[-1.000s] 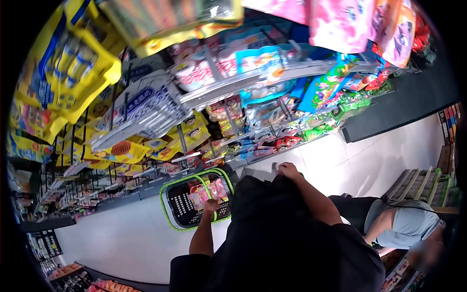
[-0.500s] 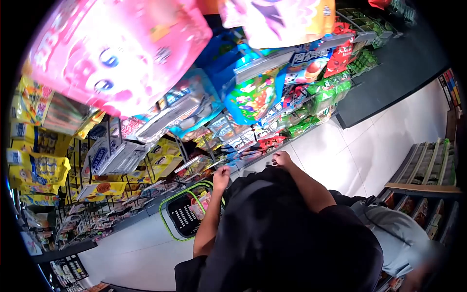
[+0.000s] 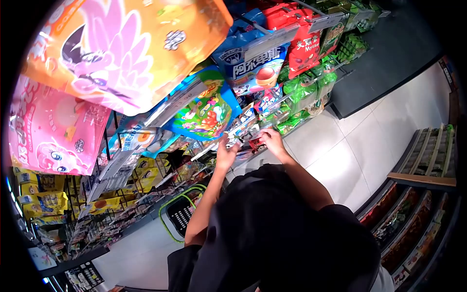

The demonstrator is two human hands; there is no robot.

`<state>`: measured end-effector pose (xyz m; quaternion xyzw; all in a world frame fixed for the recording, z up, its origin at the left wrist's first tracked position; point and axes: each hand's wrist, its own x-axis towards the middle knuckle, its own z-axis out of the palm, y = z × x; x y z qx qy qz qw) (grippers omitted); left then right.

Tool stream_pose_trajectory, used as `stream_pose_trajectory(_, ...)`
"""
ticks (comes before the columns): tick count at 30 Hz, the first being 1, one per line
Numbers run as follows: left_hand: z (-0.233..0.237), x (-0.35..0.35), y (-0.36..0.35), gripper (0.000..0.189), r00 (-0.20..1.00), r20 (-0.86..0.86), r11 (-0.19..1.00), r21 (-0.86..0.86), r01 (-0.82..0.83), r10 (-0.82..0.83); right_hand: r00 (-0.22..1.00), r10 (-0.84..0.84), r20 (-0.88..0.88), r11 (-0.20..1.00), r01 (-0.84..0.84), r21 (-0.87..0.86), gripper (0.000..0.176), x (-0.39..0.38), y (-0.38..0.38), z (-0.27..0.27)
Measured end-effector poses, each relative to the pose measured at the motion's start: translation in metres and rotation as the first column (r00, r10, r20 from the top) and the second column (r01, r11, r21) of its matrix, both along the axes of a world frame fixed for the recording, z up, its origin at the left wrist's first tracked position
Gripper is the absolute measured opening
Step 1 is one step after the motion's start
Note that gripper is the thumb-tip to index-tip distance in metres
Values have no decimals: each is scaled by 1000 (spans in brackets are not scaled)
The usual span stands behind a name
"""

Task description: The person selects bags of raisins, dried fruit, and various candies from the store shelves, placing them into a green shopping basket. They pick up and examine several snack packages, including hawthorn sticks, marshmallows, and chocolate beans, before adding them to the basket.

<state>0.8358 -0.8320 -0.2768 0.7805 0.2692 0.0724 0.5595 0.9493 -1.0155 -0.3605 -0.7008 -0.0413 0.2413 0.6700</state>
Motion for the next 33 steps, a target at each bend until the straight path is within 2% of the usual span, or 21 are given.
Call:
stream_pose_trajectory(3,12,18,-9,74,997,-34,994,-77,-74,72,998,-56,12,997,56,51,22,12,-2,14)
stream_pose_trajectory(4,16,23,-10,72,998,-1,998,-7,-62,62,997,-66,-34,994,69,83,22,16,-3,21)
stream_pose_trajectory(7,34,32,-17,67,994,-8,994,-24,-111,110,1000,-30,-7,996,31,87,21,24,-6,39)
stream_pose_trajectory(8,40,34,-23,66,981,-17,974,123,-192,195,1000,-14,-10,990,15,142,23,27,-5,39)
stream_pose_trajectory(9,41,37,-21,65,971,-95,957,211,-197,221,1000,1,32,990,-6,143,25,30,-3,35)
stream_pose_trajectory(11,43,38,-20,66,967,-51,963,122,-242,249,993,33,117,988,-50,145,30,36,3,29)
stream_pose_trajectory(12,20,38,-11,63,968,37,963,99,-252,249,975,80,206,995,-91,44,37,37,2,41)
stream_pose_trajectory(15,16,42,0,59,976,-48,960,195,-200,213,943,102,317,988,-58,-144,40,43,10,57)
stream_pose_trajectory(16,8,44,3,57,978,-4,958,202,-205,210,963,83,257,996,-74,-45,43,43,14,62)
stream_pose_trajectory(19,6,44,6,56,987,20,986,30,-163,163,953,130,272,991,-120,-54,49,48,22,62)
stream_pose_trajectory(20,7,45,6,54,987,-21,986,31,-161,162,964,160,213,987,-150,-67,53,49,23,62)
stream_pose_trajectory(22,11,47,8,52,982,-102,987,32,-158,160,953,182,244,982,-164,-91,54,54,29,53)
stream_pose_trajectory(26,-4,46,14,49,983,-108,988,72,-139,146,951,200,235,979,-185,-84,55,60,33,53)
stream_pose_trajectory(29,45,48,-12,51,941,-206,962,109,-252,270,960,146,237,989,-147,-16,51,59,32,45)
stream_pose_trajectory(30,41,48,-10,55,956,-163,970,26,-242,243,964,140,227,990,-142,-8,50,60,29,43)
stream_pose_trajectory(32,6,45,6,51,966,-172,980,1,-197,194,972,164,171,986,-161,-33,48,63,22,44)
stream_pose_trajectory(33,9,47,5,49,970,-177,985,-12,-174,169,966,167,198,986,-164,-32,48,63,20,40)
